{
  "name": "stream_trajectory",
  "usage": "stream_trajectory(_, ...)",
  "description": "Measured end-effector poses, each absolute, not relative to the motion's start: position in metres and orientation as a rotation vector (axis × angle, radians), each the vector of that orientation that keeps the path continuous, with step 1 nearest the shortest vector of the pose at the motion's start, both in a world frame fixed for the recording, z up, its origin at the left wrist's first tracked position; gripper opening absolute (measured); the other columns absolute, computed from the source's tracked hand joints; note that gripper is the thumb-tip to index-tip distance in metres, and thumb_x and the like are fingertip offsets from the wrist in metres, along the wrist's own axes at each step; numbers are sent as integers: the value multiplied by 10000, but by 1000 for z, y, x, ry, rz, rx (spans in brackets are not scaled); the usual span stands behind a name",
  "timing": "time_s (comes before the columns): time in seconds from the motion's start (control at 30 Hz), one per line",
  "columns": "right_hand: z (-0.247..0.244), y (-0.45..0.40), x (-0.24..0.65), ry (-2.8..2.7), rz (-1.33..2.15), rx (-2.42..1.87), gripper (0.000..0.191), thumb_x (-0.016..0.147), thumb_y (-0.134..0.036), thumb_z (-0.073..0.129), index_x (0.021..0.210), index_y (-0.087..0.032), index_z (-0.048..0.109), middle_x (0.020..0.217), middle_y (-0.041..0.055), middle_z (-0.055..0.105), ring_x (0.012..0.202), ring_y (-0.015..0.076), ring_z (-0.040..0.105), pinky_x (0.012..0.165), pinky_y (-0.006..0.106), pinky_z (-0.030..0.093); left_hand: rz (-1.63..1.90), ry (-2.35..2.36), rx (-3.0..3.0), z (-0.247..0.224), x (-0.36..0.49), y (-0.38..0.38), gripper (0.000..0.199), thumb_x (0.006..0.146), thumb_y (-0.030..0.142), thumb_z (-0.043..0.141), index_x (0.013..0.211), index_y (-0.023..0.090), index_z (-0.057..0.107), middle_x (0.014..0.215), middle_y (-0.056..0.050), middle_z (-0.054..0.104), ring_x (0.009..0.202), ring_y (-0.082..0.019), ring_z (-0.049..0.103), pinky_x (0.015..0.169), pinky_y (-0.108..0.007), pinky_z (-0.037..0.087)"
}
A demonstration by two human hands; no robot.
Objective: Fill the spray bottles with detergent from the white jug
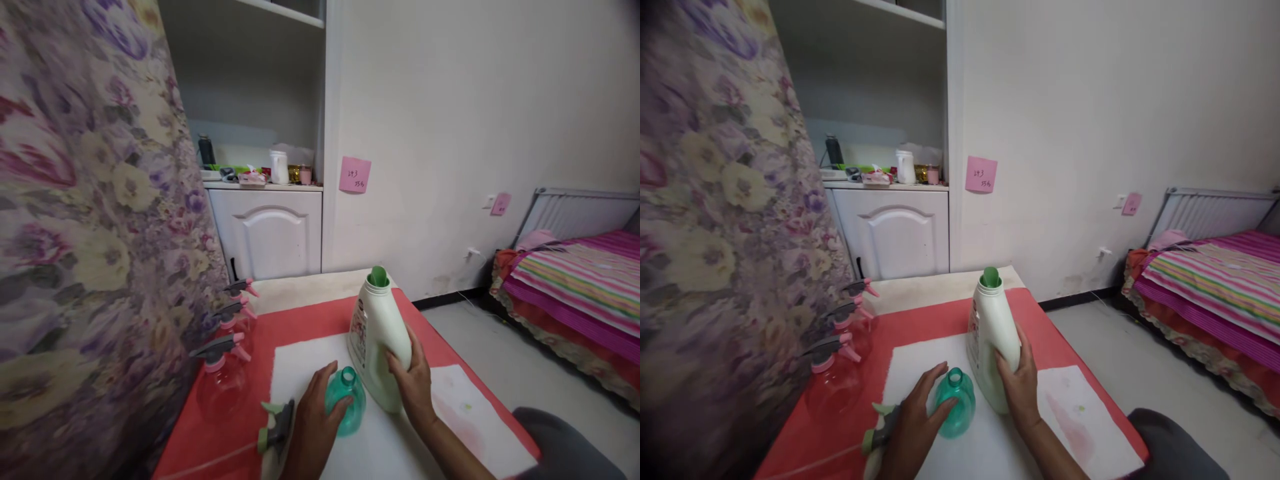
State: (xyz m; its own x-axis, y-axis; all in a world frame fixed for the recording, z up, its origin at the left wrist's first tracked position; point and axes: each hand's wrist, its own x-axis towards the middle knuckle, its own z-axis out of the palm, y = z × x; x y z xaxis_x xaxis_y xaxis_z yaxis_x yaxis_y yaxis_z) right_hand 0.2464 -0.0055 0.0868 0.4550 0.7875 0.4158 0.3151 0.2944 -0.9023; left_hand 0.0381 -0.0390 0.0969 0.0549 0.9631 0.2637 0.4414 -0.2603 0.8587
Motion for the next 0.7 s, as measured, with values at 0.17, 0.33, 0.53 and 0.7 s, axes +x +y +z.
stream_trajectory(0.17,83,-16,252,-1208,473,-1287,688,857,-476,575,1458,-256,320,1421,91,481,1299,294,452,1081,456,381,1106,1444,1828,84,34,-46,491,759,289,633,1242,214,593,1272,-99,643,1213,-277,572,1064,-467,430)
stream_trajectory(0.33,60,-43,264,-1296,545,-1337,629,868,-479,573,1421,-272,356,1332,95,516,1185,294,525,994,462,451,1067,1577,1892,76,4,-52,479,795,383,600,1242,212,590,1317,-109,617,1252,-282,542,1087,-475,402)
stream_trajectory(0.53,25,-95,281,-1443,449,-1326,478,933,-371,497,1389,-292,377,1271,92,487,1087,252,549,904,417,505,937,1801,1958,88,-65,-50,301,841,364,446,954,189,662,1013,-112,714,980,-267,653,897,-429,504)
stream_trajectory(0.7,22,-114,270,-1614,623,-1203,360,950,-299,463,1310,-301,455,1161,70,549,863,183,623,763,319,551,558,1837,2021,82,-85,-58,256,796,220,440,925,209,660,1013,-74,718,991,-232,644,910,-355,466)
